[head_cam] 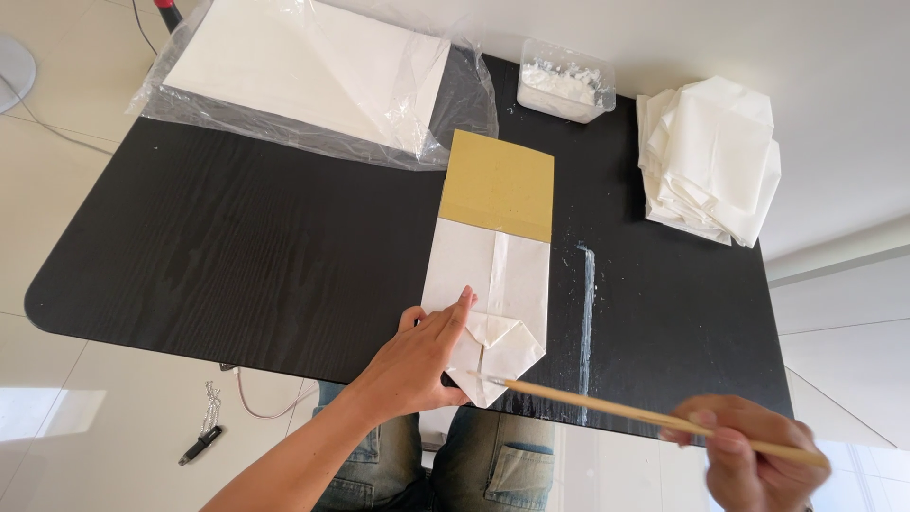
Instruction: The person assembles a small paper box by placing white paper sheets onto a yellow cardboard template, applying white adhesive with a brush, and folding the flaps to form the box structure. The person handles the paper, template, and brush throughout the process.
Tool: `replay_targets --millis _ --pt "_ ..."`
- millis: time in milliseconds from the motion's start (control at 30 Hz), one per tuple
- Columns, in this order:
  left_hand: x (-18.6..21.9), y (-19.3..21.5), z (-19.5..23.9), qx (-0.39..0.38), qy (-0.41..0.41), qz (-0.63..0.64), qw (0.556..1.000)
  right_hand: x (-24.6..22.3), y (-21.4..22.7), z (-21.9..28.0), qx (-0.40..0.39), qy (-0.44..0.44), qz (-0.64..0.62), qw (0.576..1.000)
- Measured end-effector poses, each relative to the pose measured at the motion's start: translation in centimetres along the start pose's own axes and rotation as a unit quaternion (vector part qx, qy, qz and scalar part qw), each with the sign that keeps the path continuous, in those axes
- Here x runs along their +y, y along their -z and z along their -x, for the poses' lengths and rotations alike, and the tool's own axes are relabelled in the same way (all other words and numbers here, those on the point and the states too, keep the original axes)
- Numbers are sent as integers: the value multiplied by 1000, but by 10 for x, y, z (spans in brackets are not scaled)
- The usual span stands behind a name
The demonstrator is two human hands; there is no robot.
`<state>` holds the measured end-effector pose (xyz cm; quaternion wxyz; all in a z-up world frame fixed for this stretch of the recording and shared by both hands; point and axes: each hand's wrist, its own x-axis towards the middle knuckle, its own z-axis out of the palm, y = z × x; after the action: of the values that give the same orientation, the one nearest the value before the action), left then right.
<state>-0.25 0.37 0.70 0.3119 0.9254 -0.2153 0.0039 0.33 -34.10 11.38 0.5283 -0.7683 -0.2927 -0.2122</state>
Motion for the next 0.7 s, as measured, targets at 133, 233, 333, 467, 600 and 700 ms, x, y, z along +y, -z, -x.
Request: replay_targets --millis 133,233,333,467,600,700 --pt "-1 1 -2 -1 3 1 1000 1 -18 -10 -46 5 26 999" --pt "0 1 -2 -13 13 12 1000 -13 -12 -8 -57 -49 31 997" --pt "1 2 -4 -32 27 21 999 -31 5 -15 -46 -131 108 984" --pt "1 0 -7 -26 25 15 999 6 69 -11 -2 -115 10 993" --pt "7 6 -16 -13 36 16 999 54 95 -14 117 -107 18 987" --pt "5 9 -25 -50 79 52 994 54 56 -63 196 -79 30 977"
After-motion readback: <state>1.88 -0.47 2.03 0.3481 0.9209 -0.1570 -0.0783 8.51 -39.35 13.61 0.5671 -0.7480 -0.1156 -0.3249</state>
